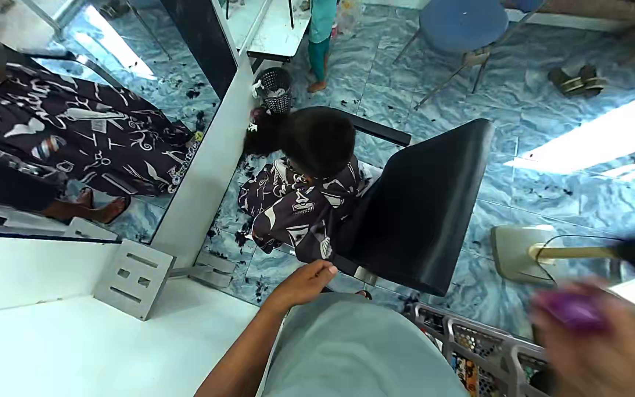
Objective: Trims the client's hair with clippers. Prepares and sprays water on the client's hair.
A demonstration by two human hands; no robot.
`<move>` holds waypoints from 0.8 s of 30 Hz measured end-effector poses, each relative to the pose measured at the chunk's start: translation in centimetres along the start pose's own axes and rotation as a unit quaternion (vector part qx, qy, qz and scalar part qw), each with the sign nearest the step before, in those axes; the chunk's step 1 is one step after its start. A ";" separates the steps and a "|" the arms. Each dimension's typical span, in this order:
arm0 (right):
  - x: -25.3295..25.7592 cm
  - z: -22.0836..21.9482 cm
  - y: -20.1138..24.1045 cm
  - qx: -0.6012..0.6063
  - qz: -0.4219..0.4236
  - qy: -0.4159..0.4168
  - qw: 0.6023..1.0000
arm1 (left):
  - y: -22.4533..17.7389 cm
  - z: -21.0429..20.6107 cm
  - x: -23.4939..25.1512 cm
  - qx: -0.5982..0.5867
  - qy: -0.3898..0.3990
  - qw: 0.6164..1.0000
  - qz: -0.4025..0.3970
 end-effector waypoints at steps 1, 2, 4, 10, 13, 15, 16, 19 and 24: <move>0.6 -6.3 -1.5 0.009 -0.005 0.014 1.000 | 0.2 0.5 -0.2 0.014 -0.008 1.000 0.008; 0.8 -12.2 -2.6 0.014 0.010 0.027 0.999 | 0.3 1.0 -0.3 0.028 -0.014 0.999 0.012; 0.4 -22.4 -5.3 -0.022 0.095 0.071 0.993 | 1.1 1.5 -0.3 0.048 -0.027 0.998 0.009; -4.2 -40.5 -20.9 -0.229 -0.341 0.256 0.875 | 6.9 1.2 -0.1 0.163 -0.032 0.986 0.021; -3.8 -43.7 -19.9 -0.183 -0.168 0.240 0.938 | 9.1 1.4 0.0 0.148 -0.030 0.988 0.021; -1.9 -44.6 -20.4 -0.293 -0.069 0.288 0.909 | 10.2 0.4 -0.2 0.168 -0.004 0.986 0.014; -1.2 -44.6 -20.3 -0.346 -0.013 0.326 0.880 | 10.4 0.1 0.0 0.194 0.010 0.981 0.003; 1.0 -38.5 -17.8 -0.464 0.177 0.346 0.796 | 9.8 -0.6 0.6 0.247 0.050 0.968 -0.016; 8.4 -19.4 -19.1 -0.353 -0.168 -0.062 0.918 | 4.9 -0.7 5.4 0.302 -0.003 0.936 -0.183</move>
Point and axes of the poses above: each hand's wrist, its own x-axis towards the middle knuckle, its own z-axis out of the back of the hand, y = z × x, the point moved 6 cm from there along x, towards the middle knuckle, and after that the axes turned 12 degrees about -y, right-handed, at the moved point
